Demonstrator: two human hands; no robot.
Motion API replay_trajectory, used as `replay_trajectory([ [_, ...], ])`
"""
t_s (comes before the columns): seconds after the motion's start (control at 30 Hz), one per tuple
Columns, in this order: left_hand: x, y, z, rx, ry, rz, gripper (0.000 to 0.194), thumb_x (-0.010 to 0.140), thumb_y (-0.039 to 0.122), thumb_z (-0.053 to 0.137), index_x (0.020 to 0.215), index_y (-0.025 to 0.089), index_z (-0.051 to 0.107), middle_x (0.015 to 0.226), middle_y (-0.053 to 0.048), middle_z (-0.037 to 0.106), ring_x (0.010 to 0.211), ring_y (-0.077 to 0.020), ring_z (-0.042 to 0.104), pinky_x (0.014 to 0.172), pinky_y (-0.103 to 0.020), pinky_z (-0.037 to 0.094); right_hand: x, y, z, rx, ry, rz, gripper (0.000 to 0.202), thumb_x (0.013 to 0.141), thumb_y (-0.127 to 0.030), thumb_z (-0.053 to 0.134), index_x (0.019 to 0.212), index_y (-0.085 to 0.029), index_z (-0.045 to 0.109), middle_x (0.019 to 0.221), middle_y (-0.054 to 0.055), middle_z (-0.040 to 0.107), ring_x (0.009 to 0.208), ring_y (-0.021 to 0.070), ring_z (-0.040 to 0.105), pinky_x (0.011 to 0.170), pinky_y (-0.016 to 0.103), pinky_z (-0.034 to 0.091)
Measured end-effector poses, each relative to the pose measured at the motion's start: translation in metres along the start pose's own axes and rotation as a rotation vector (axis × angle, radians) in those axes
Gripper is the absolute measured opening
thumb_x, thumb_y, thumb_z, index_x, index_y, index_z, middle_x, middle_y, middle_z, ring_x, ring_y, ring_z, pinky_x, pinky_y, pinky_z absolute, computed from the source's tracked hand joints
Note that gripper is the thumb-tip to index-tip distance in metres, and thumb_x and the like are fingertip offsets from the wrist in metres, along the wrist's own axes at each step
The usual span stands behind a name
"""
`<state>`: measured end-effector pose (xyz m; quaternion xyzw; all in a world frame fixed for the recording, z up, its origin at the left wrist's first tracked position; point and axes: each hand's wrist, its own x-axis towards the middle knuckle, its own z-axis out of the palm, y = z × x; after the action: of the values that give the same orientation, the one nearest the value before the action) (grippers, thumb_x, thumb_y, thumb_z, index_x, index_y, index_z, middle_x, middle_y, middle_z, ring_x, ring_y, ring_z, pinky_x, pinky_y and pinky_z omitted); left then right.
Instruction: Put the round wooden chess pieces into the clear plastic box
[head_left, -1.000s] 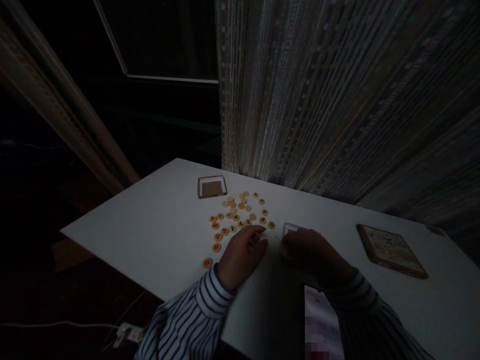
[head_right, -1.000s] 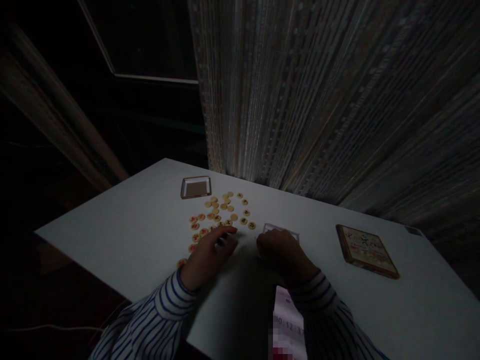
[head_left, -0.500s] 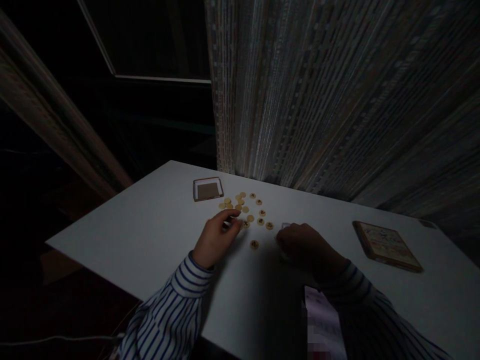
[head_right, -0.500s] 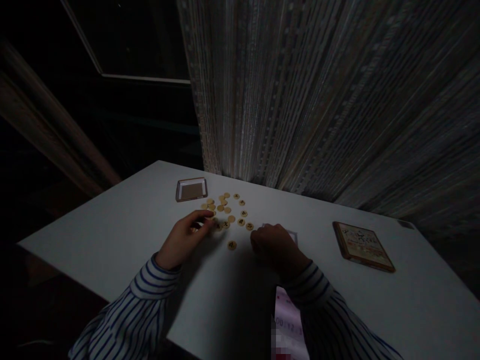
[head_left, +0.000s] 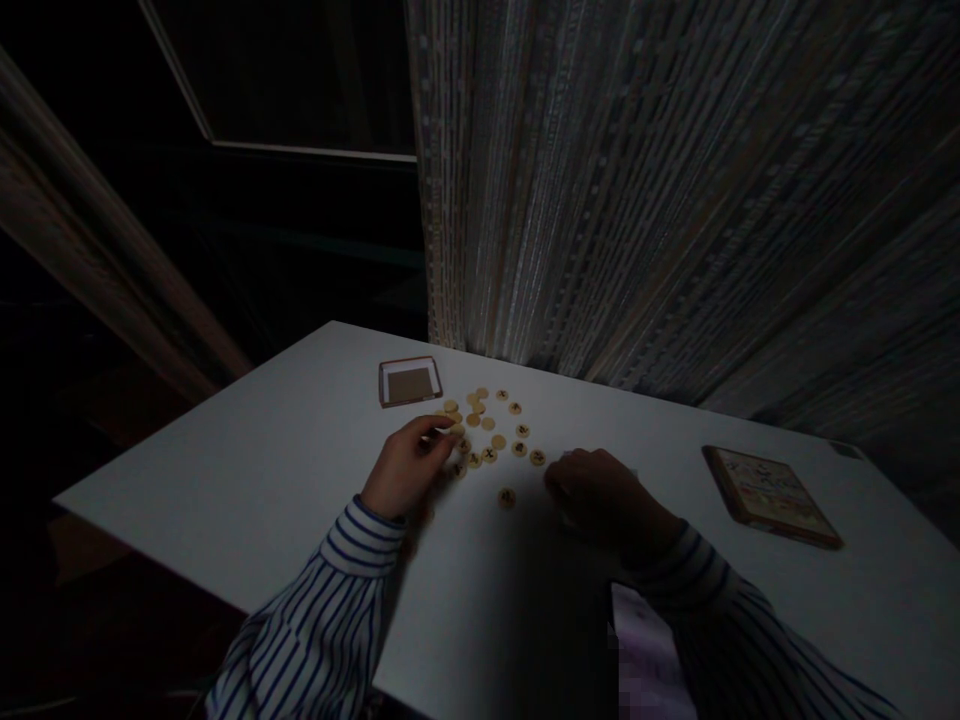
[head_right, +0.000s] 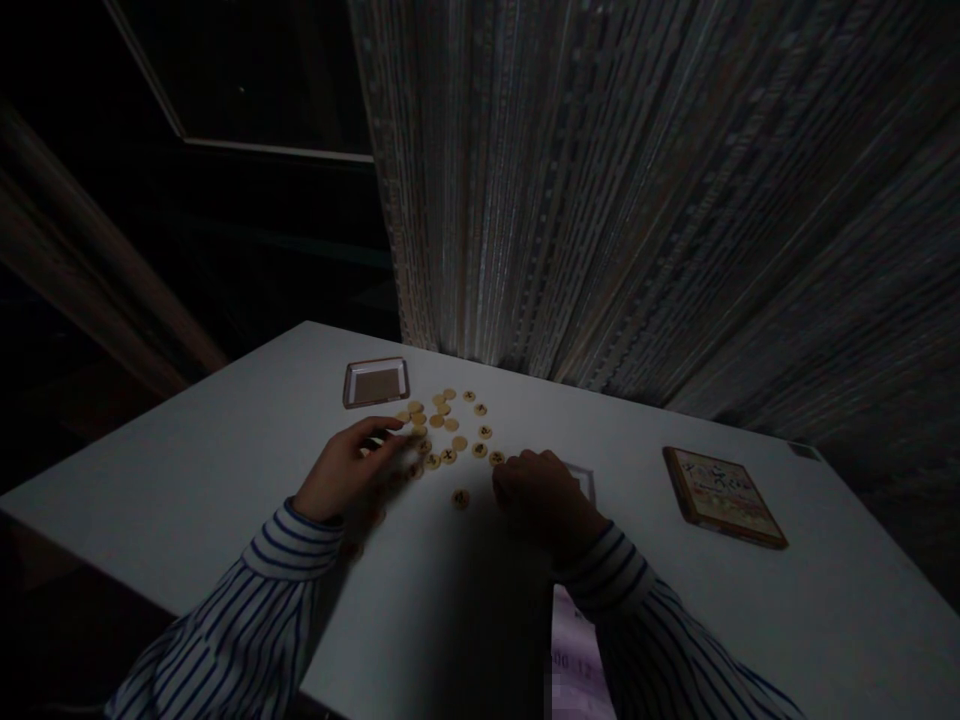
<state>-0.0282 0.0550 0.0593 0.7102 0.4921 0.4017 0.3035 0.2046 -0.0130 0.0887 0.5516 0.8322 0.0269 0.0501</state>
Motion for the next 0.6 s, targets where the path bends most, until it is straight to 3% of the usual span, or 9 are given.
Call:
replay_trajectory([
  [0.4, 0.008, -0.028, 0.005, -0.043, 0.151, -0.016, 0.024, 0.077, 0.035, 0.053, 0.085, 0.015, 0.065, 0.084, -0.004, 0.068, 0.071, -0.0151, 0.060, 0.066, -0.025, 0.049, 0.016, -0.005, 0.005, -0.038, 0.058, -0.038, 0.022, 0.085, -0.019, 0.039, 0.078, -0.016, 0.059, 0.074, 0.006, 0.063, 0.068, 0.0155, 0.054, 0.058, 0.028, 0.027],
  [0.6, 0.009, -0.046, 0.008, 0.005, 0.185, 0.023, 0.021, 0.077, 0.032, 0.053, 0.085, 0.016, 0.064, 0.085, -0.005, 0.067, 0.074, -0.0153, 0.060, 0.070, -0.026, 0.049, 0.031, -0.009, 0.000, -0.031, 0.010, -0.042, 0.021, 0.085, -0.019, 0.040, 0.077, -0.016, 0.059, 0.077, 0.006, 0.064, 0.073, 0.0158, 0.055, 0.060, 0.029, 0.028],
])
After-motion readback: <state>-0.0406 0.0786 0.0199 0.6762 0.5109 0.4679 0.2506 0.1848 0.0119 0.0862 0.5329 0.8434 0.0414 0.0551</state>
